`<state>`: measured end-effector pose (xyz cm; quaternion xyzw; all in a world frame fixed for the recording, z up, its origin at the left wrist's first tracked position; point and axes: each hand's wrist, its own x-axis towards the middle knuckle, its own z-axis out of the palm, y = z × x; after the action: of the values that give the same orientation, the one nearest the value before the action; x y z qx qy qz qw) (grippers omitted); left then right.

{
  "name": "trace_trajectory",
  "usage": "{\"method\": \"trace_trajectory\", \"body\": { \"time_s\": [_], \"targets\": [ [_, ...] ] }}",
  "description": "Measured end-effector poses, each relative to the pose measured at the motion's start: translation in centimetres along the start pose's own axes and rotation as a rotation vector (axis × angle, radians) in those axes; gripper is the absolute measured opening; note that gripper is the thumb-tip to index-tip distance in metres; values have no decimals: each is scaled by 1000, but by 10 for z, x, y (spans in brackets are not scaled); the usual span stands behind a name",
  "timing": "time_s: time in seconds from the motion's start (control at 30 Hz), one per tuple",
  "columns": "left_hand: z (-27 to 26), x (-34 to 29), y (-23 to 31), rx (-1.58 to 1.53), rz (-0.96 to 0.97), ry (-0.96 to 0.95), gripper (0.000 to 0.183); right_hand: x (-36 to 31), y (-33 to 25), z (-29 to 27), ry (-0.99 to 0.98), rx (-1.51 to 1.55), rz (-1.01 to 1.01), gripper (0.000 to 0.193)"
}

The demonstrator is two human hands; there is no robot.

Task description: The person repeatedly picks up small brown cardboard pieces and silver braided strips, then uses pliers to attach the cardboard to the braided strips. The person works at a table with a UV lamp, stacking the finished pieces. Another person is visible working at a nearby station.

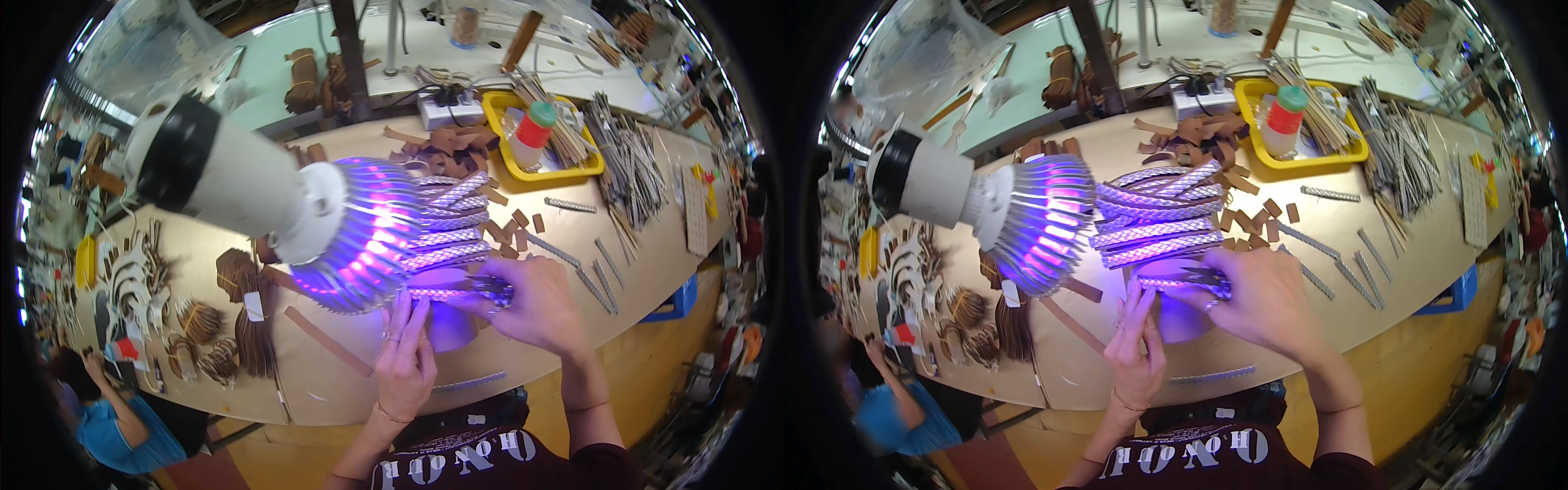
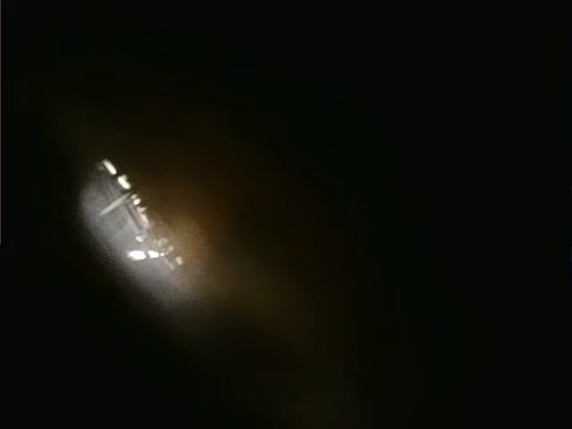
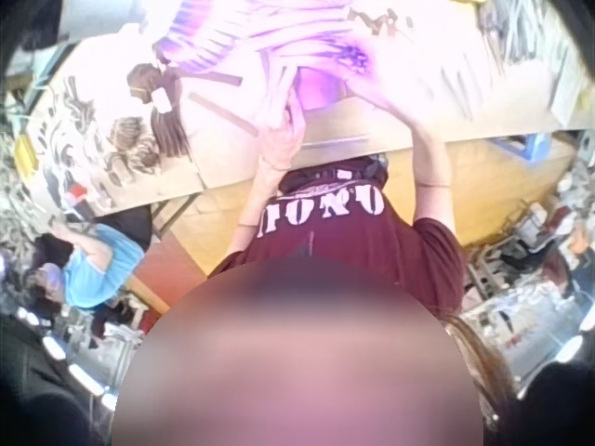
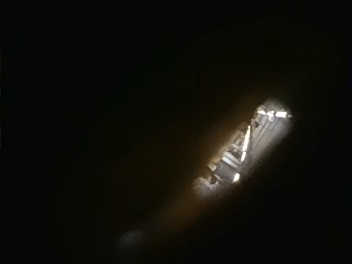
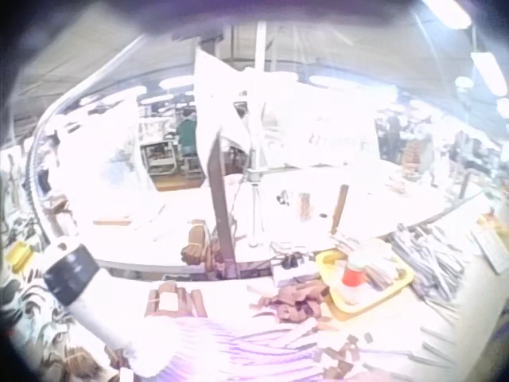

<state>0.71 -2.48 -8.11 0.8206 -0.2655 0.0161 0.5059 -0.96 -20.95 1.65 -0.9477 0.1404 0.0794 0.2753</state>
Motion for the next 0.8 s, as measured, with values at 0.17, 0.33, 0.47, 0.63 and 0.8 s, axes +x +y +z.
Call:
{"method": "trace_trajectory", "body": {
  "time_s": [0.17, 0.33, 0.47, 0.63, 0.8],
  "targets": [
    [-1, 0, -2, 104, 74, -51, 46, -9, 33, -3, -76, 394, 101, 33],
    [-1, 2, 3, 195, 100, -63, 31, -4, 49, 9, -98, 643, 132, 36],
    [-1, 3, 6, 219, 82, -56, 30, -5, 59, 16, -121, 686, 121, 38],
    [-3, 5, 7, 268, 85, -101, 37, 2, 75, 35, -120, 765, 108, 38],
    [-3, 6, 7, 315, 106, -100, 37, 7, 84, 49, -157, 813, 132, 39]
  ]
}}
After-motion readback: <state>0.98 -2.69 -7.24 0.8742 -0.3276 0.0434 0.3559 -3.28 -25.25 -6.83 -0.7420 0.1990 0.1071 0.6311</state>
